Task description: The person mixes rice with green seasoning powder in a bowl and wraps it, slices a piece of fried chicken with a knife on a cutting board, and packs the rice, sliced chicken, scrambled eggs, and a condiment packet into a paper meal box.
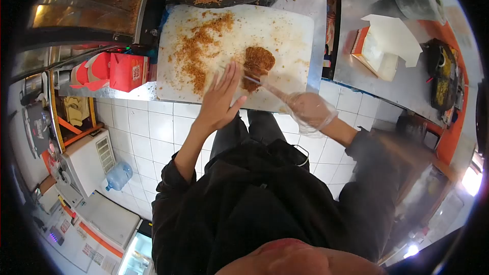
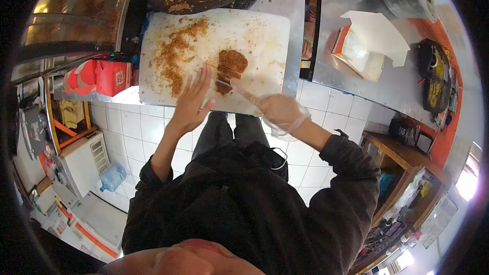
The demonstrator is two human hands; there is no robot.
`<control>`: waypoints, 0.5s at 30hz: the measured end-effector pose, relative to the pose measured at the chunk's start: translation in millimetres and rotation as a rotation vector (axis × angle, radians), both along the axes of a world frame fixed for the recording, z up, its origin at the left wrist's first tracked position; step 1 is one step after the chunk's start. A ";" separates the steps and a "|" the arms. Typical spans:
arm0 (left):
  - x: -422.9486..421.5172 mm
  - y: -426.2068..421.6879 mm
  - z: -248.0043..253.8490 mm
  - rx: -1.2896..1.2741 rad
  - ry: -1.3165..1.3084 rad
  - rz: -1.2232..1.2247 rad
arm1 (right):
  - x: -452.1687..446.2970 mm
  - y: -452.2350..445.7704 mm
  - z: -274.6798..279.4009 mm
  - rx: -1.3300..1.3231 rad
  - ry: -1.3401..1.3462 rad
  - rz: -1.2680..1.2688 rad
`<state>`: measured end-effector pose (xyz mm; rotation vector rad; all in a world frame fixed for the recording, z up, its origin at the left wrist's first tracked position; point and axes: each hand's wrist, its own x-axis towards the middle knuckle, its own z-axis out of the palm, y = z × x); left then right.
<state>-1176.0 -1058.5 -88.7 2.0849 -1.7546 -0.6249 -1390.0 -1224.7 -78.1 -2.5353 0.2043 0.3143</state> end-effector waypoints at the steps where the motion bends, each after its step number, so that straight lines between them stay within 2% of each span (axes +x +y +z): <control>1: -1.8 1.3 -11.5 0.000 0.016 -0.005 | -3.2 3.5 -11.2 0.012 -0.004 -0.030; 3: 2.3 -2.4 -19.9 0.022 0.020 -0.003 | -1.0 9.6 -26.4 0.061 0.017 -0.065; 5: 1.1 0.0 -20.3 0.097 0.039 0.014 | 0.6 22.8 -29.9 -0.112 -0.087 -0.094; 6: 1.1 2.6 -20.3 0.104 0.044 0.006 | -0.2 22.2 -29.0 -0.190 0.064 -0.011; 7: 0.5 5.2 -20.2 0.137 0.017 -0.003 | 2.9 21.6 -26.4 -0.189 0.067 -0.014; 9: -2.9 5.8 -22.2 0.183 -0.001 -0.009 | 6.3 26.7 -18.5 -0.606 0.075 0.150; 11: -3.2 4.4 -22.1 0.143 0.006 0.001 | 4.1 18.5 -21.8 -0.218 0.096 0.025; 13: 1.3 -4.0 -17.9 0.149 0.020 -0.016 | -0.9 10.4 -24.6 -0.061 0.043 -0.035; 15: 6.3 -12.3 -4.0 0.142 0.025 -0.027 | -4.5 3.2 -25.0 -0.014 -0.004 -0.054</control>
